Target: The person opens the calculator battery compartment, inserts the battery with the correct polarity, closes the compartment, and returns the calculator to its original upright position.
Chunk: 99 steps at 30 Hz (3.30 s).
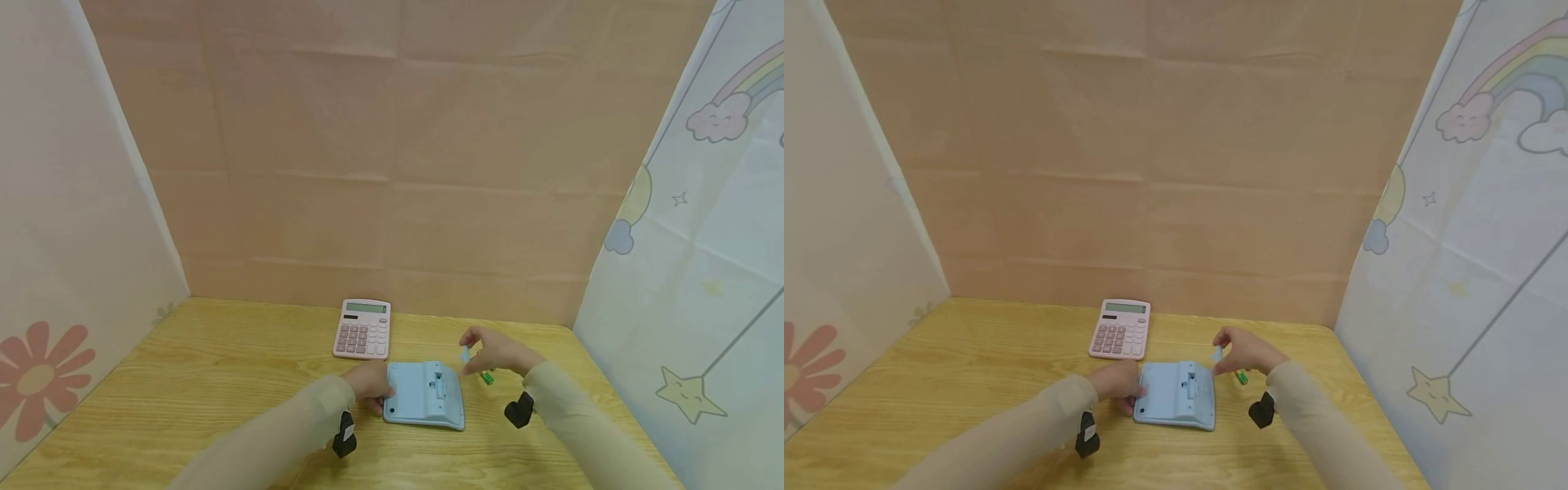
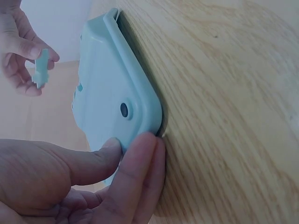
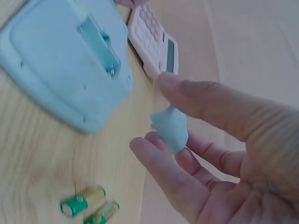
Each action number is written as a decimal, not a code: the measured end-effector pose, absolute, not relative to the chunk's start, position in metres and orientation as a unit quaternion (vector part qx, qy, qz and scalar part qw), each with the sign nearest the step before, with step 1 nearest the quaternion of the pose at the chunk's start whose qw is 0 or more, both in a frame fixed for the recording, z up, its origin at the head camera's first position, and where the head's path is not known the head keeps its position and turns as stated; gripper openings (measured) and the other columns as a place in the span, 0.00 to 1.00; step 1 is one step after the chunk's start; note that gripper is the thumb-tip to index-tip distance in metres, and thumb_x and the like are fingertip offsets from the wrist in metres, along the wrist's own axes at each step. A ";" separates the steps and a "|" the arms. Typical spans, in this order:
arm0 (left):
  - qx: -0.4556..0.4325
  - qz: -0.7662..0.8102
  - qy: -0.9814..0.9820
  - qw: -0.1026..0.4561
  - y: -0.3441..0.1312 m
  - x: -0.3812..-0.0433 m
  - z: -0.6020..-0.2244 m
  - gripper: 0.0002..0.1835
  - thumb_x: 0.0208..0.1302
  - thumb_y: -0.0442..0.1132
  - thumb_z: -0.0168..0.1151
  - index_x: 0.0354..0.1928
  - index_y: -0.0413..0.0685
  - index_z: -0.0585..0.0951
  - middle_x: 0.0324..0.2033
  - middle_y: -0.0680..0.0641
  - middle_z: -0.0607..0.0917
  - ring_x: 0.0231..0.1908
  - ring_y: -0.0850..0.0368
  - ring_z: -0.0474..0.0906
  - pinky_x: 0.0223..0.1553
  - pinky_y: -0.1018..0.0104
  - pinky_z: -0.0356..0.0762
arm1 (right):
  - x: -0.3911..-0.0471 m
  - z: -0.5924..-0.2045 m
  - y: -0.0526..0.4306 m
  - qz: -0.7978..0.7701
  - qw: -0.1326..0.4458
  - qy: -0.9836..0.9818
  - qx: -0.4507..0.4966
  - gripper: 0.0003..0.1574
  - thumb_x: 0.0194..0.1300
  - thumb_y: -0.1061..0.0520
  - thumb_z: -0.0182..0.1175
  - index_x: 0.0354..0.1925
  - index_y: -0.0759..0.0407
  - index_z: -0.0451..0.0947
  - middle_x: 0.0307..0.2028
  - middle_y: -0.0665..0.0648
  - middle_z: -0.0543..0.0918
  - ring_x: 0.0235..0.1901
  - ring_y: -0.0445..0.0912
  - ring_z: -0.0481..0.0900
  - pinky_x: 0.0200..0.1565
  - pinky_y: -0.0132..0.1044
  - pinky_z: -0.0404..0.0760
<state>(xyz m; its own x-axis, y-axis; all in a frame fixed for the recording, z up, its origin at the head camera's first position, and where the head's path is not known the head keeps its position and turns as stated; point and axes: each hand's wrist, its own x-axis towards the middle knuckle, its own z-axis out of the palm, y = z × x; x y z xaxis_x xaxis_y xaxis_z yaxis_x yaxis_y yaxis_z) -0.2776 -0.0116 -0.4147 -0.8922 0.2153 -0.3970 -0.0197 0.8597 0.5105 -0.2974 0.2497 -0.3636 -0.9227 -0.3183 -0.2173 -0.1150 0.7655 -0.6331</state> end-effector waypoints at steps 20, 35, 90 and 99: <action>0.050 0.263 0.936 0.226 -0.012 -0.278 -0.415 0.14 0.63 0.37 0.65 0.22 0.39 0.75 0.16 0.46 0.79 0.16 0.58 0.81 0.23 0.72 0.79 | -0.314 -0.397 0.338 -0.241 0.139 0.959 -0.055 0.31 0.50 0.62 0.72 0.50 0.73 0.72 0.45 0.67 0.77 0.39 0.51 0.79 0.42 0.44 0.82; 0.037 0.287 0.926 0.241 -0.012 -0.282 -0.420 0.14 0.64 0.36 0.64 0.23 0.37 0.75 0.17 0.45 0.79 0.14 0.58 0.80 0.20 0.72 0.78 | -0.307 -0.408 0.326 -0.269 0.147 0.951 -0.044 0.30 0.43 0.67 0.75 0.44 0.71 0.71 0.40 0.64 0.77 0.36 0.49 0.76 0.36 0.40 0.82; 0.045 0.277 0.934 0.223 -0.013 -0.274 -0.415 0.13 0.64 0.36 0.64 0.24 0.39 0.74 0.19 0.44 0.80 0.18 0.55 0.83 0.25 0.70 0.80 | -0.311 -0.413 0.279 -0.267 0.080 0.958 -0.068 0.09 0.66 0.63 0.57 0.44 0.68 0.74 0.33 0.59 0.77 0.27 0.47 0.76 0.28 0.38 0.77; 0.049 0.264 0.938 0.219 -0.013 -0.272 -0.413 0.14 0.64 0.37 0.64 0.23 0.39 0.75 0.18 0.45 0.80 0.17 0.57 0.82 0.25 0.71 0.79 | -0.310 -0.418 0.269 -0.227 0.077 0.969 -0.056 0.09 0.64 0.63 0.60 0.42 0.66 0.75 0.31 0.56 0.78 0.23 0.44 0.71 0.28 0.36 0.71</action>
